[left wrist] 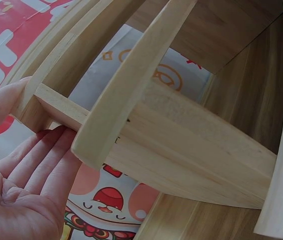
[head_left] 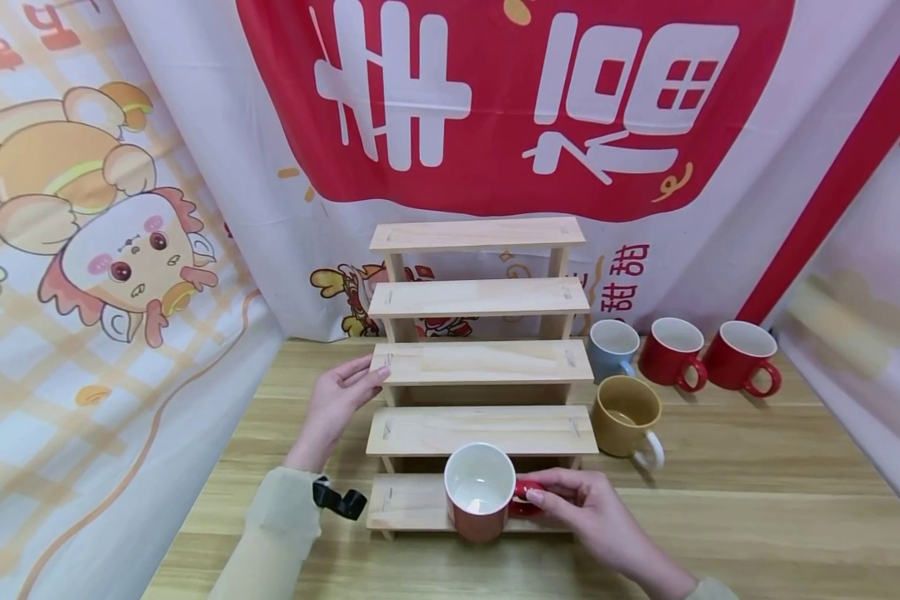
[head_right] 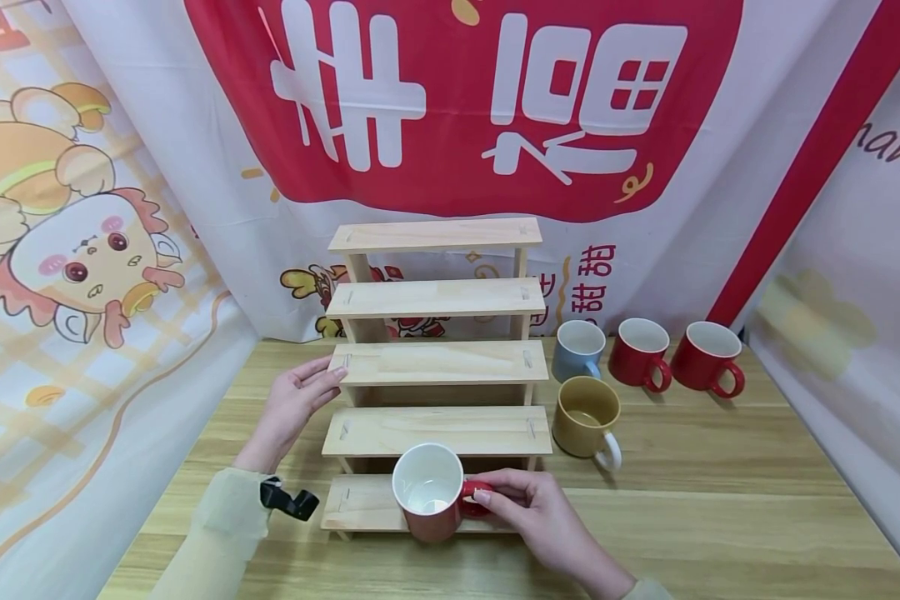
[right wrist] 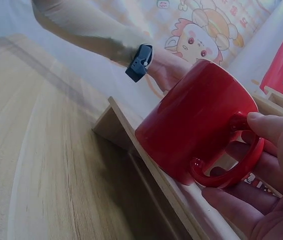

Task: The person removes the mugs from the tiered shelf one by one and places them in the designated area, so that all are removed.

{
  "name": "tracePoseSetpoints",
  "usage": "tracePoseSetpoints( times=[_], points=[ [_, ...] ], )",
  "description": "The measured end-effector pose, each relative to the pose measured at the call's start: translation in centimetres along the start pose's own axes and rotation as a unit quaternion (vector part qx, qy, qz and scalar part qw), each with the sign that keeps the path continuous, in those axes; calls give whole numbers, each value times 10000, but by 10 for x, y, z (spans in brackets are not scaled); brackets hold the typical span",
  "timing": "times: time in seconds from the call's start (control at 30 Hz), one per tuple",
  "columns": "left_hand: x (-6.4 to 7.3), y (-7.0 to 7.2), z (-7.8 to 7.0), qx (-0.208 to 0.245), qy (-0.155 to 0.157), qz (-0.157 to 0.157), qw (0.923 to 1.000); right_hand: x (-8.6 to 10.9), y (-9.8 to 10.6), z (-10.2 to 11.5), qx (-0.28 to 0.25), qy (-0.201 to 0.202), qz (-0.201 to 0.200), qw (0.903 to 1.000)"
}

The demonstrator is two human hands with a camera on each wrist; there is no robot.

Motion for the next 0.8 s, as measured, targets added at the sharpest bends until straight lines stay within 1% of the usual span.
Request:
tracePoseSetpoints(
  times=[0.17, 0.3, 0.4, 0.53, 0.6, 0.73, 0.8],
  points=[
    [-1, 1, 0, -4, 0, -21, 10000, -1, 0, -1, -92, -30, 21, 10000],
    [-2, 1, 1, -21, 8, -44, 10000, 0, 3, -2, 251, 4, -169, 9995],
    [-3, 2, 1, -18, 6, -70, 10000, 0, 4, -3, 521, 221, -303, 9979],
    [-2, 2, 0, 3, 0, -67, 10000, 1, 4, -3, 472, 569, -351, 9966],
    [-1, 2, 0, 10, 7, -53, 10000, 2, 3, -3, 460, 663, -401, 9959],
    [-1, 2, 0, 8, 44, -32, 10000, 4, 3, 0, 676, 776, -557, 9931],
    [-1, 2, 0, -12, 55, -33, 10000, 5, 4, 4, 829, 917, -651, 9902]
  ],
)
Point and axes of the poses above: each hand's wrist, its own x-axis away from the middle knuckle, its own y-axis out of the back of the hand, z = x × y, the point moved 5 cm from there along -x, towards the middle knuckle, and after that the axes turned 10 degrees about x, right-handed, at the moved point
